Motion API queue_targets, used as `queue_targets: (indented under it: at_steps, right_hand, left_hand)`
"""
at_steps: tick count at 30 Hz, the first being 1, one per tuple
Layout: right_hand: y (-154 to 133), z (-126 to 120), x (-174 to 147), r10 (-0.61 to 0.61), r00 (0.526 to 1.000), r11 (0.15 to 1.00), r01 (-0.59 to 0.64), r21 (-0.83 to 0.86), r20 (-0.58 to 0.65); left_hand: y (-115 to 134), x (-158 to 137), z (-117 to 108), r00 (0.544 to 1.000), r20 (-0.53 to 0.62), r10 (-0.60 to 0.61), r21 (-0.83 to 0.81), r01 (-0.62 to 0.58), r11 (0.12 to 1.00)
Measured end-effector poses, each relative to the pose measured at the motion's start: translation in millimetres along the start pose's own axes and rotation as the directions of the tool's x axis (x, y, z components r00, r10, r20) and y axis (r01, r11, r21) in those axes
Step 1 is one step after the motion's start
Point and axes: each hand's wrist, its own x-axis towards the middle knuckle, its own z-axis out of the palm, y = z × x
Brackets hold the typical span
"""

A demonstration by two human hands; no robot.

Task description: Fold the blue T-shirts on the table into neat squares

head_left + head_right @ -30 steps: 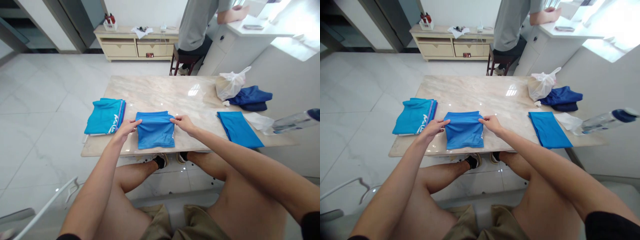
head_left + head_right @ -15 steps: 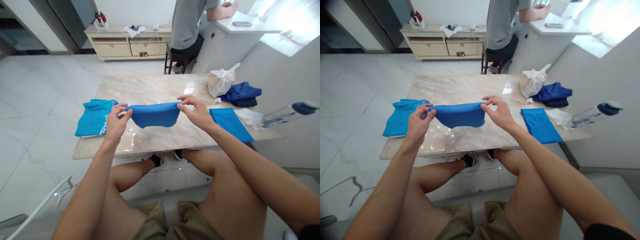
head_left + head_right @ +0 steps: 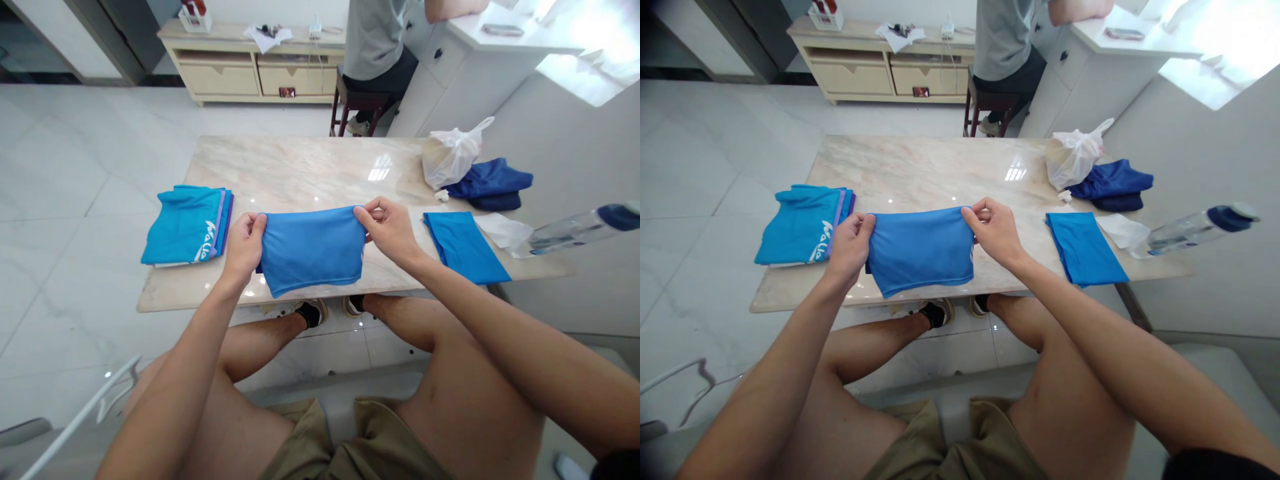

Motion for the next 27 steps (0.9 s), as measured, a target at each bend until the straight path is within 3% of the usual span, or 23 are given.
queue_targets:
  at_steps: [4, 6, 8, 10, 13, 15, 20, 24, 27]
  right_hand:
    - [29.5, 13.6, 13.5, 0.312, 0.949, 0.948, -0.309, -0.079, 0.037]
    - [42.8, 12.1, 20.4, 0.407, 0.912, 0.891, -0.383, -0.245, 0.053]
    - [51.5, 5.8, 24.4, 0.453, 0.886, 0.802, -0.355, -0.48, 0.1]
    - [55.7, -1.3, 23.9, 0.533, 0.825, 0.69, -0.296, -0.66, 0.188]
    - [57.5, -5.0, 16.4, 0.666, 0.679, 0.623, -0.277, -0.732, 0.309]
    - [58.1, -1.7, 9.9, 0.696, 0.629, 0.622, -0.285, -0.729, 0.347]
    - [62.2, 8.8, 0.1, 0.716, 0.604, 0.618, -0.314, -0.721, 0.35]
    - [65.0, 8.4, -1.8, 0.726, 0.603, 0.628, -0.386, -0.676, 0.33]
    - [62.6, 7.3, -2.1, 0.726, 0.608, 0.641, -0.428, -0.637, 0.322]
  left_hand:
    - [-28.5, 12.3, 14.2, 0.949, 0.111, -0.296, 0.06, 0.29, 0.955]
    - [-39.4, 12.4, 12.1, 0.956, 0.084, -0.28, 0.226, 0.256, 0.94]
    - [-45.5, 6.7, 4.5, 0.979, 0.081, -0.189, 0.442, 0.135, 0.887]
    - [-47.5, -2.9, -3.6, 0.977, 0.122, -0.174, 0.607, 0.066, 0.792]
    - [-45.1, -17.0, -7.2, 0.939, 0.182, -0.292, 0.714, 0.079, 0.696]
    - [-41.0, -23.4, -3.9, 0.916, 0.205, -0.344, 0.741, 0.084, 0.666]
    - [-27.5, -33.6, 3.4, 0.93, 0.183, -0.319, 0.801, 0.047, 0.597]
    - [-27.3, -41.5, 1.4, 0.936, 0.194, -0.293, 0.799, 0.023, 0.601]
    - [-32.5, -48.7, 5.1, 0.947, 0.295, -0.129, 0.745, -0.143, 0.652]
